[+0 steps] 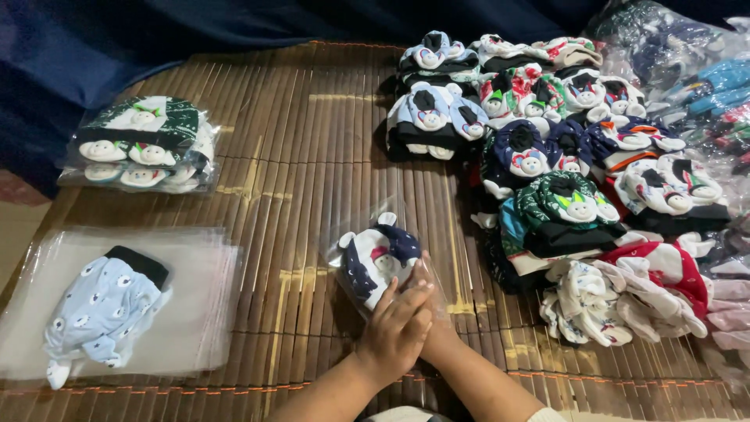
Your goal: Folding baby hats and placing them into individual plastic bags for packaging.
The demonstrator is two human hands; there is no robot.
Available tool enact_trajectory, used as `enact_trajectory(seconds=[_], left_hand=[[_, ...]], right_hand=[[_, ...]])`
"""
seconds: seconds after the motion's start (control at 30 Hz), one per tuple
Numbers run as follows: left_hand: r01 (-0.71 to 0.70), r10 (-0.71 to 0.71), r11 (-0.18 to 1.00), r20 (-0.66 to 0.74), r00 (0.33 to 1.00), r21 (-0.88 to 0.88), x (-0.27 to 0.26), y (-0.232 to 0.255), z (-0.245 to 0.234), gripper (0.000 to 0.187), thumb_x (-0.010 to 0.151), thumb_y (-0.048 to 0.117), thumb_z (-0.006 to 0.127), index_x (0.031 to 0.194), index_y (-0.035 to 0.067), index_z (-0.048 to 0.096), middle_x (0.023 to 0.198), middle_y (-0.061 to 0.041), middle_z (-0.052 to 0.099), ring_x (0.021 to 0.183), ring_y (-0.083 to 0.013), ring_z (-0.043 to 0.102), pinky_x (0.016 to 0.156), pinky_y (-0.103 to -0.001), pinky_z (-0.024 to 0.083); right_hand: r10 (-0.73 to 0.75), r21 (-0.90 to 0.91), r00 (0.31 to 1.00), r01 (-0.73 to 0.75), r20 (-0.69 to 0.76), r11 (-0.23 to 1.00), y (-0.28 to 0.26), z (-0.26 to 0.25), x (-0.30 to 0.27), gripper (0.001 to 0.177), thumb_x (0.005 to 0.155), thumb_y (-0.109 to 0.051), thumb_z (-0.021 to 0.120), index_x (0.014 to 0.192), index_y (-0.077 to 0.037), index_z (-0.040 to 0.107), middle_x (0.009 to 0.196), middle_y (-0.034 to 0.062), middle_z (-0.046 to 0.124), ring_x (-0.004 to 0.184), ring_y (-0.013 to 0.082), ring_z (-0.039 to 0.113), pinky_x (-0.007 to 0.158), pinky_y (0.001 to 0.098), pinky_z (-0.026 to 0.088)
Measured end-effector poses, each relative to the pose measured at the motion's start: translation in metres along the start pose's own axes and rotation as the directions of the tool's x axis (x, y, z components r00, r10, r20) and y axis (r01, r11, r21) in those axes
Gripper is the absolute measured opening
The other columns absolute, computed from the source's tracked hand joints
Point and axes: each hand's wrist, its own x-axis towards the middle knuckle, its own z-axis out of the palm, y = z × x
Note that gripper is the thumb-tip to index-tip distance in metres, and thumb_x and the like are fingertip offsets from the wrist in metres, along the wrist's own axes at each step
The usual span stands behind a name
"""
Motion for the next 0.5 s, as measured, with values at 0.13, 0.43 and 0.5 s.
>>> enact_trajectory(seconds=[0.13, 0.43, 0.5], left_hand=[[0.002, -0.003, 1.000, -0.035, 0.999, -0.026, -0.001, 0.003, -0.001, 0.017, 0.096, 0.009, 0.062, 0.108, 0.007, 0.050, 0.130, -0.013, 0.063, 0.123, -0.0338, 0.064, 0.114, -0.067, 0.037], [-0.077, 0.077, 0.997, 0.035, 0.996, 0.018, -0.013, -0.004, 0.012, 0.032, 0.105, 0.017, 0.058, 0.122, 0.016, 0.031, 0.140, -0.015, 0.060, 0.131, -0.0360, 0.062, 0.120, -0.066, 0.035], [-0.105, 0.100, 0.993, 0.080, 0.992, 0.052, -0.012, -0.001, 0.009, 0.023, 0.102, 0.015, 0.060, 0.113, 0.012, 0.040, 0.139, -0.019, 0.064, 0.133, -0.0390, 0.060, 0.118, -0.068, 0.032]], right_hand=[[-0.060, -0.123, 0.998, 0.063, 0.032, 0.990, 0.004, -0.010, -0.032, 0.061, 0.097, -0.023, 0.047, 0.156, -0.008, 0.039, 0.163, 0.0183, 0.033, 0.151, 0.0295, 0.031, 0.125, 0.0464, 0.025], [-0.204, -0.464, 0.965, 0.258, 0.163, 0.848, 0.007, -0.020, -0.033, 0.065, 0.096, -0.031, 0.047, 0.158, -0.012, 0.037, 0.167, 0.0207, 0.024, 0.155, 0.0326, 0.021, 0.125, 0.0527, 0.018], [-0.239, -0.557, 0.947, 0.319, 0.214, 0.767, 0.004, -0.015, -0.013, 0.066, 0.096, -0.034, 0.047, 0.158, -0.013, 0.036, 0.168, 0.0215, 0.021, 0.157, 0.0337, 0.018, 0.126, 0.0548, 0.016]])
